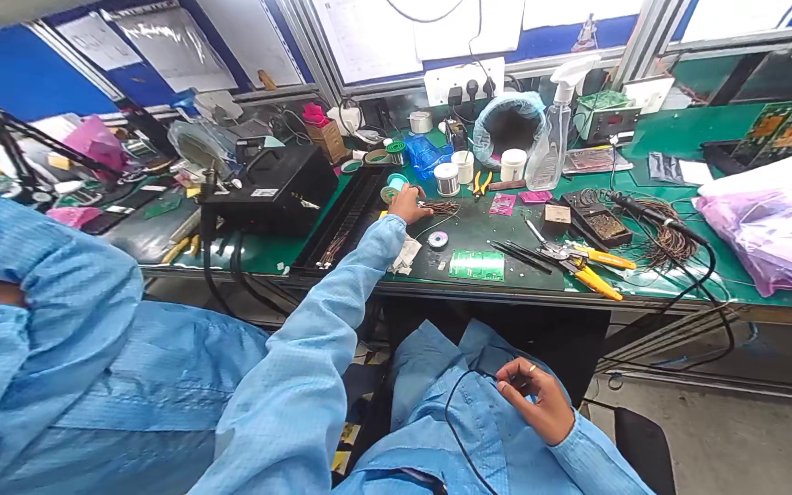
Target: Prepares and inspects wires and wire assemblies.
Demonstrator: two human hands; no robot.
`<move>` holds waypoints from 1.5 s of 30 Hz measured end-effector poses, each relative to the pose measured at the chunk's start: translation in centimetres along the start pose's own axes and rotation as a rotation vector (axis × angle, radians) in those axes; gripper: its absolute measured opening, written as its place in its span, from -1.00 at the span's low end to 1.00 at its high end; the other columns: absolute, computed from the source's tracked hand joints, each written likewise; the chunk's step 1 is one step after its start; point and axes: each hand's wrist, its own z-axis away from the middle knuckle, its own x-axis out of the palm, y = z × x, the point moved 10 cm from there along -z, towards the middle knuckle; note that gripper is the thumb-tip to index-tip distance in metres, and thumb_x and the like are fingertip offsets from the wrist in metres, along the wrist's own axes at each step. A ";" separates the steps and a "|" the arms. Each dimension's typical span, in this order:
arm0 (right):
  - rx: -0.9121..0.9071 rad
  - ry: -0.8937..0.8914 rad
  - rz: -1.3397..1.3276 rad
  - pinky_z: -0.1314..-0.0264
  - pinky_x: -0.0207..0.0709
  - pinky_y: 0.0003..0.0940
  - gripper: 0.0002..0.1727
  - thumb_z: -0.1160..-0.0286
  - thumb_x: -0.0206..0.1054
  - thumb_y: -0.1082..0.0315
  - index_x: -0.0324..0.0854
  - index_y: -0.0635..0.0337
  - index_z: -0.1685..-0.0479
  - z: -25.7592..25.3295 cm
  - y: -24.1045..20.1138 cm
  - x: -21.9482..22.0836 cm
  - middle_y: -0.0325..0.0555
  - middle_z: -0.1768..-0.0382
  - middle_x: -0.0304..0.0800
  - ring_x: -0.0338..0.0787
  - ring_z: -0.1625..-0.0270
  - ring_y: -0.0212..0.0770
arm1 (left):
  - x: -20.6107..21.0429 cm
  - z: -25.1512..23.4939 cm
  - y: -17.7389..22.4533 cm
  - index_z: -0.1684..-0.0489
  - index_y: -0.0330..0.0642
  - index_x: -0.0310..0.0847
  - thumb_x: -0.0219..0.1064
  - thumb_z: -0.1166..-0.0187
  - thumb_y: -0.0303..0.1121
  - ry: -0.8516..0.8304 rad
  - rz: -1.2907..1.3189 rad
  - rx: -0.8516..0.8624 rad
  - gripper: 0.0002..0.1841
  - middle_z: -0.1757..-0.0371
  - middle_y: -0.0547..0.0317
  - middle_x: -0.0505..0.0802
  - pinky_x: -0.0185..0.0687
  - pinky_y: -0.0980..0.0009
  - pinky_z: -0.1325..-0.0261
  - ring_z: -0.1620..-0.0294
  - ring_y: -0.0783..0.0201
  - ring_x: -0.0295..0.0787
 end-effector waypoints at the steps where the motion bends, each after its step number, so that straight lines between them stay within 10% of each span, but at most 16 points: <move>1: 0.001 0.002 0.000 0.28 0.76 -0.48 -0.79 -0.43 0.44 0.23 0.77 0.11 0.07 0.0 0.0 0.0 -0.30 0.14 0.88 0.82 0.30 -0.46 | 0.2 -0.2 0.1 -0.34 -0.27 0.65 0.61 -0.44 -0.13 -0.017 -0.014 0.009 -0.43 -0.44 -0.38 0.62 0.41 -0.31 -0.48 -0.45 -0.32 0.58; 16: 0.007 -0.003 0.007 0.26 0.76 -0.46 -0.78 -0.45 0.43 0.23 0.76 0.13 0.05 0.0 -0.3 -0.2 -0.28 0.16 0.87 0.82 0.29 -0.45 | 0.8 -0.6 0.3 -0.24 -0.24 0.73 0.35 -0.53 -0.36 -0.065 -0.039 -0.053 -0.66 -0.23 -0.32 0.80 0.50 -0.40 -0.32 -0.30 -0.31 0.72; 26: 0.030 -0.019 0.005 0.25 0.76 -0.46 -0.77 -0.45 0.42 0.22 0.76 0.14 0.04 -0.1 -0.3 -0.2 -0.26 0.12 0.86 0.81 0.28 -0.44 | 1.7 -1.3 1.5 -0.54 0.03 0.61 0.65 -0.26 -0.39 -0.246 -0.180 0.157 -0.31 -0.60 -0.17 0.58 0.30 -0.51 -0.44 -0.65 -0.43 0.30; 39: 0.051 -0.012 0.007 0.25 0.74 -0.48 -0.77 -0.45 0.44 0.21 0.76 0.11 0.04 -0.1 0.1 -0.3 -0.30 0.13 0.86 0.81 0.28 -0.46 | 2.1 -1.6 3.3 -0.11 -0.30 0.77 0.40 -0.65 -0.25 -0.076 -0.080 0.230 -0.70 -0.12 -0.23 0.86 0.51 -0.27 -0.43 -0.25 -0.22 0.78; 45: 0.031 -0.002 -0.002 0.28 0.75 -0.48 -0.78 -0.44 0.45 0.22 0.76 0.10 0.04 -0.1 0.2 -0.4 -0.31 0.13 0.88 0.82 0.29 -0.46 | 1.4 -1.5 2.4 -0.31 -0.29 0.70 0.39 -0.61 -0.33 -0.024 0.018 0.241 -0.64 -0.30 -0.21 0.81 0.45 -0.22 -0.55 -0.41 -0.19 0.71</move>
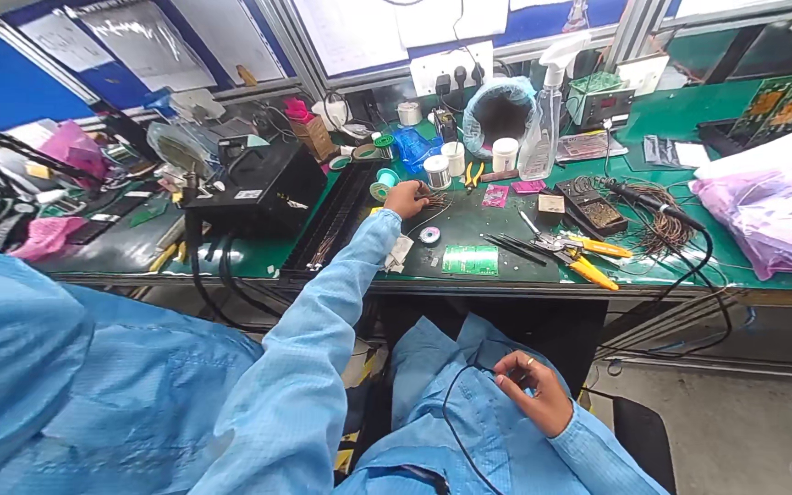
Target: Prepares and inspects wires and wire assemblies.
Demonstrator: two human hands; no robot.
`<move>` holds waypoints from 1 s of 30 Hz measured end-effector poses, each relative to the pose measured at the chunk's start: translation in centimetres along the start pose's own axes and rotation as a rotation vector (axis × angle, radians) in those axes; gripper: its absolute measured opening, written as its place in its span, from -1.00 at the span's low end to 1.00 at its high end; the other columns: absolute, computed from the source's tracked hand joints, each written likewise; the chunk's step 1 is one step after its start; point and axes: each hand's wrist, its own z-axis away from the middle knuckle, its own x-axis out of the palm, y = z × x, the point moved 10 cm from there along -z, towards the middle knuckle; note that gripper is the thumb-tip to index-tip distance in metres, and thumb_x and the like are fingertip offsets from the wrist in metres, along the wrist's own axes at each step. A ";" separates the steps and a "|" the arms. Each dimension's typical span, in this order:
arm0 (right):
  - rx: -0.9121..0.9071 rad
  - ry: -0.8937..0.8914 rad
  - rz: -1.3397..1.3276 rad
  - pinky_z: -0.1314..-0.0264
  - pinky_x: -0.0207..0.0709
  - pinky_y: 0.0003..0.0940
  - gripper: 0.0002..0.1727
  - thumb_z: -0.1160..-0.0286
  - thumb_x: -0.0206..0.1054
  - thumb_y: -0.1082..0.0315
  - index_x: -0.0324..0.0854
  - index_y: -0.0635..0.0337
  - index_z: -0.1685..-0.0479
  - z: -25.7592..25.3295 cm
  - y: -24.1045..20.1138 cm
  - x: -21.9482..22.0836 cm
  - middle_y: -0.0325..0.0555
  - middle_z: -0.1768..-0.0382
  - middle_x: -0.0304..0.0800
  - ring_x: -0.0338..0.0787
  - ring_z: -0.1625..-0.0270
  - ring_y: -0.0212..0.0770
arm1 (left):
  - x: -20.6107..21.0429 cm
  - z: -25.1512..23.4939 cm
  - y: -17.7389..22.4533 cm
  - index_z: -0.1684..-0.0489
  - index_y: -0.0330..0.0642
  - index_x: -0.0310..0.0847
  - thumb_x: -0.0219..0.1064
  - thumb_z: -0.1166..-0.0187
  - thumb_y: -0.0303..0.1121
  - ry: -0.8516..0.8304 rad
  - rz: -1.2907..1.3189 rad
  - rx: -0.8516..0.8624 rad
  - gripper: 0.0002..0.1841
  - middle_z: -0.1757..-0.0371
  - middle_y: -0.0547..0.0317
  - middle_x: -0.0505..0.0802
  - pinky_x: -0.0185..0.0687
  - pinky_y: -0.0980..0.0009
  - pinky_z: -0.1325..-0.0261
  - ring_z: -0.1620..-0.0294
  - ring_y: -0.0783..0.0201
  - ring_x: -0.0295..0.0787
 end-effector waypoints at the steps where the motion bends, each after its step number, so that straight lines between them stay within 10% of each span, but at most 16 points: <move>1: -0.003 -0.002 0.001 0.28 0.75 -0.49 -0.78 -0.44 0.45 0.21 0.76 0.10 0.04 0.0 0.0 0.0 -0.31 0.13 0.88 0.82 0.29 -0.46 | -0.5 0.3 -0.3 -0.39 -0.31 0.64 0.41 -0.60 -0.32 0.003 0.035 -0.015 -0.57 -0.37 -0.22 0.77 0.42 -0.19 -0.59 -0.46 -0.19 0.67; 10: -0.013 -0.014 0.001 0.28 0.75 -0.48 -0.76 -0.45 0.43 0.21 0.75 0.11 0.02 0.0 0.0 0.3 -0.29 0.13 0.87 0.82 0.29 -0.45 | -2.1 4.7 -4.7 -0.05 -0.43 0.74 0.63 -0.40 -0.12 -0.086 -0.067 -0.369 -0.50 -0.13 -0.45 0.80 0.43 -0.43 -0.41 -0.30 -0.41 0.69; 22: -0.007 -0.011 0.004 0.28 0.75 -0.50 -0.77 -0.45 0.43 0.20 0.76 0.10 0.03 0.0 0.1 0.2 -0.31 0.15 0.87 0.81 0.29 -0.47 | -5.1 4.7 -4.7 -0.07 -0.42 0.71 0.39 -0.62 -0.22 0.123 0.068 -0.349 -0.64 -0.01 -0.38 0.83 0.61 -0.34 -0.21 0.00 -0.31 0.83; 30: -0.016 -0.005 -0.005 0.29 0.75 -0.49 -0.77 -0.45 0.44 0.21 0.76 0.10 0.03 0.1 0.2 0.1 -0.30 0.14 0.87 0.82 0.30 -0.46 | -2.6 2.6 0.5 -0.01 -0.40 0.76 0.46 -0.55 -0.31 0.058 -0.106 -0.097 -0.71 -0.13 -0.34 0.82 0.46 -0.36 -0.42 -0.32 -0.31 0.71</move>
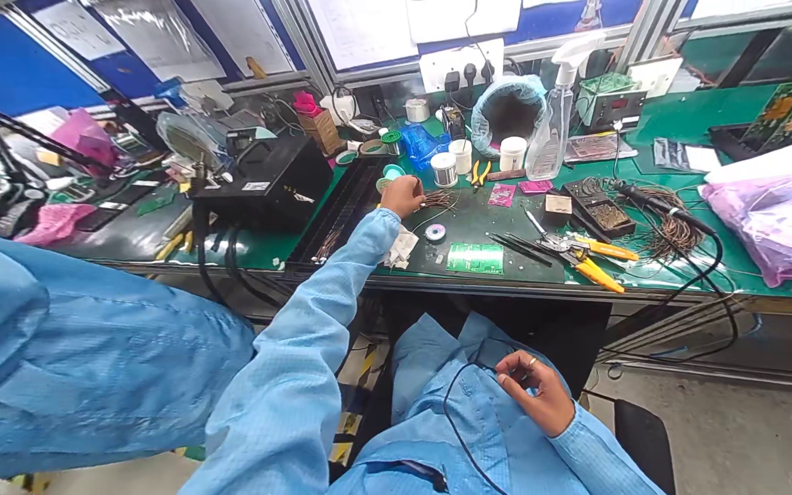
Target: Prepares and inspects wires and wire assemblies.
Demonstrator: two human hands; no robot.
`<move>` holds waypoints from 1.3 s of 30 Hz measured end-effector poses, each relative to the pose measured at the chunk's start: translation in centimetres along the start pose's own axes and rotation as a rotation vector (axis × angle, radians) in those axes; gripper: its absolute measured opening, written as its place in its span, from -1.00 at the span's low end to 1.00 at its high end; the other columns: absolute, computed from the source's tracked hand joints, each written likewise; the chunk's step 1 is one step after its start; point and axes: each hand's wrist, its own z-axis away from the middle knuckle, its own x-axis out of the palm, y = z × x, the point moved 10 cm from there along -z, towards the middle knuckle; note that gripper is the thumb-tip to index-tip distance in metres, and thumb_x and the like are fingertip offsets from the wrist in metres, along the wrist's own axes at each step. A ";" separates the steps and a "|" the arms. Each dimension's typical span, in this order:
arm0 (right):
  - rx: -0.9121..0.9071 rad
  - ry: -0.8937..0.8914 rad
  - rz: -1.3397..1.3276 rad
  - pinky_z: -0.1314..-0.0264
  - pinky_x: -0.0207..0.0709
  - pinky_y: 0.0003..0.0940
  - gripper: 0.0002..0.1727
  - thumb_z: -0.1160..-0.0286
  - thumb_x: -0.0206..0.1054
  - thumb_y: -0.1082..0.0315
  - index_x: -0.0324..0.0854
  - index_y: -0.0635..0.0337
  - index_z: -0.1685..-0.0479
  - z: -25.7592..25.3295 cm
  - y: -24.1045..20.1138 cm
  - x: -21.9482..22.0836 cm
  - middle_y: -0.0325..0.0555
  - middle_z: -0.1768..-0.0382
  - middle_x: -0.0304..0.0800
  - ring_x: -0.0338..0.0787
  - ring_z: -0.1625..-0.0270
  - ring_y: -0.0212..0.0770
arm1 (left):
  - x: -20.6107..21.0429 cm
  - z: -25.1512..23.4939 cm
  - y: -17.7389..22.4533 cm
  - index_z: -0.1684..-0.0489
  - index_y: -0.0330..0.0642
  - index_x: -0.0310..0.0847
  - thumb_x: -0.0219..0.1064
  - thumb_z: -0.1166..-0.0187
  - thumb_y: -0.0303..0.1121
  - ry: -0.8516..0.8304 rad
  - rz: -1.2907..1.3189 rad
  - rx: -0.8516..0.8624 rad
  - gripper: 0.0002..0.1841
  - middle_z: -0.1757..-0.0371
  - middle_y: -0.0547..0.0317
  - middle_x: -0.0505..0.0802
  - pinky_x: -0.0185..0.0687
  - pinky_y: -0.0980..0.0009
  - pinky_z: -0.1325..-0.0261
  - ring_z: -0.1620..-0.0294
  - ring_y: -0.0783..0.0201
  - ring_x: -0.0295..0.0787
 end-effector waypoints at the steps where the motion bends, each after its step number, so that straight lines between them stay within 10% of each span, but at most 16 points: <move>1: -0.001 0.000 -0.002 0.29 0.75 -0.48 -0.77 -0.45 0.44 0.22 0.76 0.11 0.03 0.0 0.0 0.0 -0.29 0.14 0.87 0.82 0.29 -0.45 | 0.4 -0.3 0.4 0.00 -0.42 0.75 0.46 -0.54 -0.33 -0.006 -0.034 0.009 -0.71 -0.15 -0.35 0.80 0.47 -0.36 -0.41 -0.33 -0.31 0.69; 39: 0.024 -0.002 0.010 0.31 0.74 -0.48 -0.78 -0.44 0.44 0.22 0.76 0.09 0.03 0.0 0.2 0.0 -0.32 0.14 0.87 0.80 0.33 -0.46 | 1.9 -0.8 0.2 0.19 -0.32 0.83 0.53 -0.43 -0.36 -0.008 -0.037 0.099 -0.81 -0.04 -0.20 0.84 0.51 -0.20 -0.40 -0.29 -0.22 0.67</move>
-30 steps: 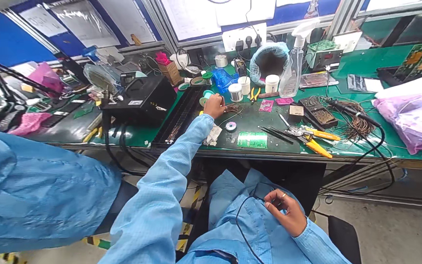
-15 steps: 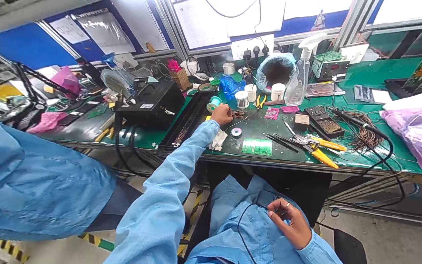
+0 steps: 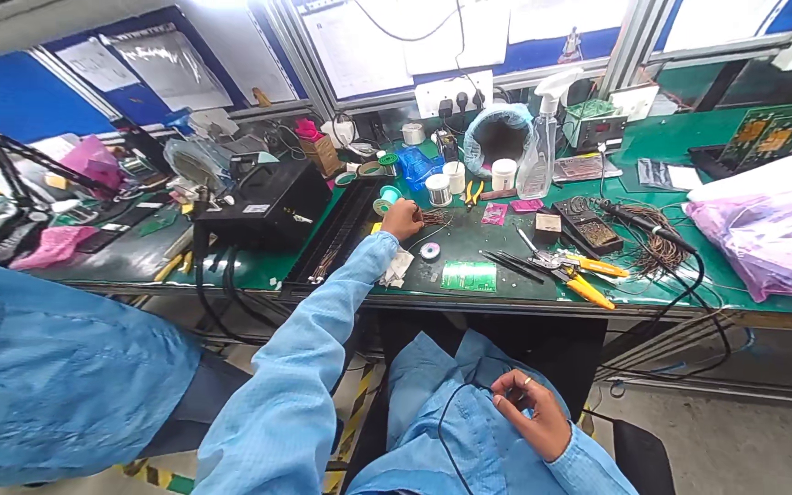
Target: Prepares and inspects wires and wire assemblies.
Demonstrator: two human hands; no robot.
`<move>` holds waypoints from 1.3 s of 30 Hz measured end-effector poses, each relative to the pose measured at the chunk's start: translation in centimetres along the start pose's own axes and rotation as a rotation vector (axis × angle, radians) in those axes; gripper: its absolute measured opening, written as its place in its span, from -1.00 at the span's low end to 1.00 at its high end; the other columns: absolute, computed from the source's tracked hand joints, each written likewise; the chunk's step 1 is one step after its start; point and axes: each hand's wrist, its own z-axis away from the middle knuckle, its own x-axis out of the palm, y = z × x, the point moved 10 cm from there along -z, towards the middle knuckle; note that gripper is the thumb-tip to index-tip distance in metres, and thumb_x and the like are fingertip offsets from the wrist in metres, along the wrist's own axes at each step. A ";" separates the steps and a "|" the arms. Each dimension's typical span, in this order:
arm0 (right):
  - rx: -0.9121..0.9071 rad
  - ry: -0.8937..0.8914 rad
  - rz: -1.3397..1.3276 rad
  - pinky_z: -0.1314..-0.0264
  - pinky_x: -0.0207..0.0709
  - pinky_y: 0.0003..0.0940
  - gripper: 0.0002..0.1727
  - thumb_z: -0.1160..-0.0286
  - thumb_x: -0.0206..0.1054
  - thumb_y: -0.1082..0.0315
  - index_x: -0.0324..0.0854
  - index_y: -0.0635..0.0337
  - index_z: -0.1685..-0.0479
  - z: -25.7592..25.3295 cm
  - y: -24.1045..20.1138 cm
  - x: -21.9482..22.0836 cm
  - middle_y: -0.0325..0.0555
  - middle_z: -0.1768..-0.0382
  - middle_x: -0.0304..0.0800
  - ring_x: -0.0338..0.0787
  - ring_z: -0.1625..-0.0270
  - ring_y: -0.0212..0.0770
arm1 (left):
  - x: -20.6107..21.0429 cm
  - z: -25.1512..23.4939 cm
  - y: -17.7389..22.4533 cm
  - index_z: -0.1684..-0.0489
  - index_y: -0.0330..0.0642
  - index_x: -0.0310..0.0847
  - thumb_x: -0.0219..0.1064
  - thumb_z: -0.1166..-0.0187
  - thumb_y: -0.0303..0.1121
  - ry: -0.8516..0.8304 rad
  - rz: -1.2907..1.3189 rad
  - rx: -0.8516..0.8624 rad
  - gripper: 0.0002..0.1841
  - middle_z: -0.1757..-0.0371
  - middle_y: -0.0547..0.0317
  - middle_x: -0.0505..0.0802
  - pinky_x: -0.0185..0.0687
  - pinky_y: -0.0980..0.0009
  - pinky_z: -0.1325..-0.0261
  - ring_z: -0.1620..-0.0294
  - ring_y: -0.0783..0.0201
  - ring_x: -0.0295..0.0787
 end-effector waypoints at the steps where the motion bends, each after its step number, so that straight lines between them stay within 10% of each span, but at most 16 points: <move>1: 0.000 -0.001 0.003 0.29 0.75 -0.46 -0.77 -0.44 0.44 0.23 0.76 0.10 0.03 0.0 -0.1 0.0 -0.30 0.13 0.87 0.80 0.32 -0.45 | -0.1 0.1 0.0 0.21 -0.33 0.83 0.54 -0.42 -0.36 0.006 0.015 0.002 -0.81 -0.03 -0.21 0.84 0.51 -0.23 -0.39 -0.28 -0.24 0.67; 13: -0.003 -0.004 0.003 0.31 0.73 -0.50 -0.78 -0.43 0.44 0.22 0.76 0.08 0.04 0.0 0.0 0.1 -0.33 0.14 0.87 0.79 0.33 -0.47 | -2.4 0.2 -4.1 0.15 -0.33 0.80 0.63 -0.33 -0.31 0.108 0.256 -0.108 -0.72 0.16 -0.15 0.89 0.65 -0.13 -0.23 0.04 -0.05 0.85; 20: -0.007 -0.006 0.001 0.31 0.73 -0.50 -0.78 -0.44 0.44 0.22 0.75 0.09 0.03 0.0 0.0 0.1 -0.32 0.13 0.87 0.80 0.33 -0.46 | -0.7 -0.1 -3.4 -0.37 -0.33 0.57 0.81 -0.11 -0.13 -0.044 0.203 -0.045 -0.19 -0.38 -0.38 0.67 0.52 -0.20 -0.42 -0.31 -0.27 0.67; 23: -0.006 -0.011 0.008 0.30 0.73 -0.51 -0.77 -0.44 0.44 0.21 0.76 0.08 0.03 0.0 -0.1 0.1 -0.33 0.12 0.88 0.80 0.33 -0.48 | 0.8 -0.4 -2.7 -0.56 -0.22 0.51 0.70 -0.31 -0.11 -0.209 0.102 -0.069 -0.22 -0.42 -0.36 0.69 0.40 -0.25 -0.56 -0.46 -0.29 0.62; 35: -0.016 -0.015 0.011 0.26 0.76 -0.45 -0.77 -0.45 0.44 0.25 0.76 0.13 0.02 -0.2 -0.6 0.2 -0.26 0.12 0.87 0.82 0.28 -0.43 | 0.5 -1.9 -3.2 -0.13 -0.28 0.77 0.63 -0.28 -0.48 -0.163 0.146 -0.231 -0.60 -0.16 -0.30 0.84 0.46 -0.36 -0.43 -0.30 -0.30 0.72; 39: -0.062 0.009 0.043 0.02 0.78 -0.28 -0.76 -0.44 0.46 0.43 0.76 0.38 -0.01 0.5 -2.9 -0.6 0.05 0.04 0.87 0.86 0.12 -0.23 | -1.2 0.6 8.5 -0.30 -0.64 0.57 0.44 -0.59 -0.38 -0.258 0.165 0.289 -0.53 -0.23 -0.74 0.68 0.51 -0.35 -0.38 -0.30 -0.55 0.65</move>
